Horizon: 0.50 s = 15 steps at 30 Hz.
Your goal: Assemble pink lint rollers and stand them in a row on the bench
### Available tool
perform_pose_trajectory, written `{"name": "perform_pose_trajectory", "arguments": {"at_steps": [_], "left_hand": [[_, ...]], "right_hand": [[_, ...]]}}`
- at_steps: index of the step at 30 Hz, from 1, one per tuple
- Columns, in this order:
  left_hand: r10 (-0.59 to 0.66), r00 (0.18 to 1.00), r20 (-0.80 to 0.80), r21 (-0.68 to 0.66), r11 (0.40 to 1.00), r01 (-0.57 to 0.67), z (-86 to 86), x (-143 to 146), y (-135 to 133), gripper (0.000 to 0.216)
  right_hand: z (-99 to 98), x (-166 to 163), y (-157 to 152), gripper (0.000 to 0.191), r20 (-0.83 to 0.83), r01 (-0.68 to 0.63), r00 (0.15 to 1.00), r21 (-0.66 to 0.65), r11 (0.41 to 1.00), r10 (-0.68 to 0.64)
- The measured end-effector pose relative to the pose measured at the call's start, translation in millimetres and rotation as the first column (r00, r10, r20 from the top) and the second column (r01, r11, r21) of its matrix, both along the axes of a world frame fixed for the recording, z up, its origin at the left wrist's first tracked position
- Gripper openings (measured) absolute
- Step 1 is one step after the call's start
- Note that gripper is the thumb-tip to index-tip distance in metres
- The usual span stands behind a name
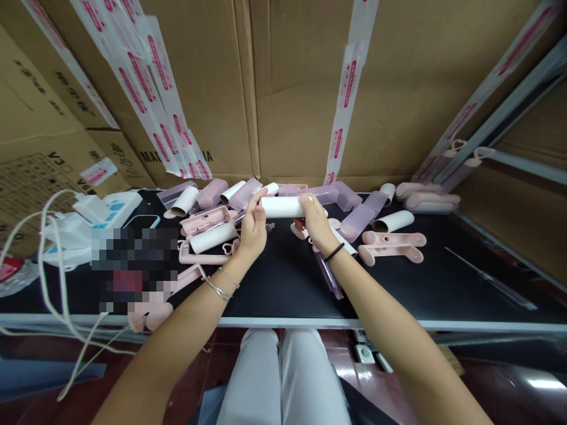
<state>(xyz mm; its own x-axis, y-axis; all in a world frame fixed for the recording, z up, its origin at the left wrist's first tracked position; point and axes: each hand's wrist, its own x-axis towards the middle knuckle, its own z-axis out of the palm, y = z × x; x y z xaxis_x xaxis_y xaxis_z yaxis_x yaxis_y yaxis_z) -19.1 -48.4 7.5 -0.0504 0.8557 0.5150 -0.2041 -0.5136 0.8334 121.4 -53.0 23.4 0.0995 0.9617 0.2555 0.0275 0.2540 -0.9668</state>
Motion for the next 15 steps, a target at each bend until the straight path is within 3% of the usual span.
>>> {"name": "perform_pose_trajectory", "arguments": {"at_steps": [6,11,15], "left_hand": [[0.051,0.99,0.128,-0.091,0.995,-0.039,-4.2,0,9,0.046],[0.032,0.995,0.089,-0.023,0.999,-0.03,-3.5,0,7,0.051],[0.008,0.994,0.11,-0.072,0.997,0.0,-2.0,0,2,0.05]], "right_hand": [[-4.8,2,3,0.034,-0.007,0.006,1.0,0.02,1.0,-0.006],[-14.6,-1,2,0.034,0.119,-0.025,0.993,0.099,0.995,0.014],[-19.1,-1,2,0.036,0.191,-0.01,0.981,0.142,0.99,-0.017]]}}
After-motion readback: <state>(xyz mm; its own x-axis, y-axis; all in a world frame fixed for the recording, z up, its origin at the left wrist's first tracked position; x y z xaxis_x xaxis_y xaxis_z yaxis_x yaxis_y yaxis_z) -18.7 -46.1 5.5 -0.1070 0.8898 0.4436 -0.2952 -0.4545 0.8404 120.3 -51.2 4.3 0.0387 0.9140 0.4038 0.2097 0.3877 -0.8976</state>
